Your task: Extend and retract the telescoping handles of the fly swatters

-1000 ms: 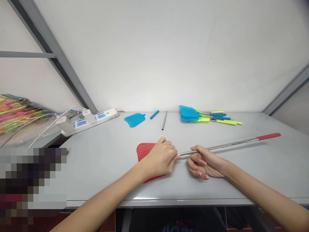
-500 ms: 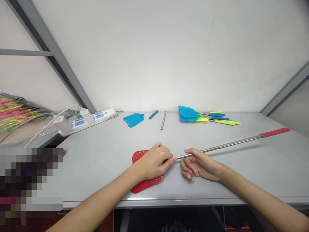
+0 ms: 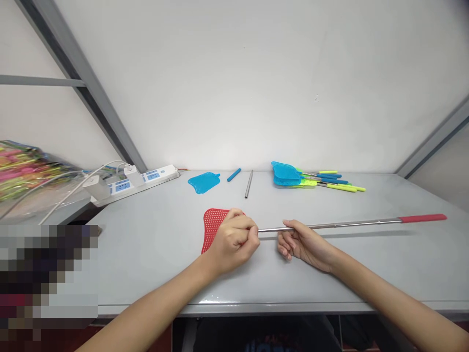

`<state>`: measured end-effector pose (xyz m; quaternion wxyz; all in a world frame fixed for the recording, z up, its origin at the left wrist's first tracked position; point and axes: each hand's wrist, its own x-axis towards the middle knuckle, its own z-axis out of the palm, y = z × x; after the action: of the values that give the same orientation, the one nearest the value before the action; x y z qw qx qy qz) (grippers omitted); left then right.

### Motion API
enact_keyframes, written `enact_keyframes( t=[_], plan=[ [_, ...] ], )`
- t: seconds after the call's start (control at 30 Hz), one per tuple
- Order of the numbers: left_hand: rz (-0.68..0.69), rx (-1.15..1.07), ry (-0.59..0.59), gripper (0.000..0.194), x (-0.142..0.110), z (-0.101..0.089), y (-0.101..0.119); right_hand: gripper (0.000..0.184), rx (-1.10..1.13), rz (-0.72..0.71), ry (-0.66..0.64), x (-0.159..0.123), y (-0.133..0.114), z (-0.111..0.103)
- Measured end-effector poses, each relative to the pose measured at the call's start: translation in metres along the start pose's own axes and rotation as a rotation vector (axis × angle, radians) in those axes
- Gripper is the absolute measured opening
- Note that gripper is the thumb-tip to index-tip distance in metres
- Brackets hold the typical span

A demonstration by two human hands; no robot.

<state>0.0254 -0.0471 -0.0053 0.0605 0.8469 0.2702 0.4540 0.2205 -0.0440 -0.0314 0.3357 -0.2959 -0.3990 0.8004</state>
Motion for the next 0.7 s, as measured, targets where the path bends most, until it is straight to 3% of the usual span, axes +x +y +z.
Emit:
enact_keyframes(
  t=[0.17, 0.47, 0.7],
  plan=[
    [0.064, -0.006, -0.096, 0.039, -0.005, 0.007, 0.003, 0.045, 0.004, -0.022, 0.043, 0.0, -0.004, 0.002],
    [-0.075, 0.008, -0.515, 0.031, -0.004, 0.01, 0.011, 0.042, 0.005, -0.053, 0.028, 0.001, -0.004, -0.001],
    [-0.213, -0.124, -0.576, 0.016, -0.003, 0.014, 0.022, 0.043, -0.013, -0.119, 0.076, -0.002, -0.009, 0.0]
  ],
)
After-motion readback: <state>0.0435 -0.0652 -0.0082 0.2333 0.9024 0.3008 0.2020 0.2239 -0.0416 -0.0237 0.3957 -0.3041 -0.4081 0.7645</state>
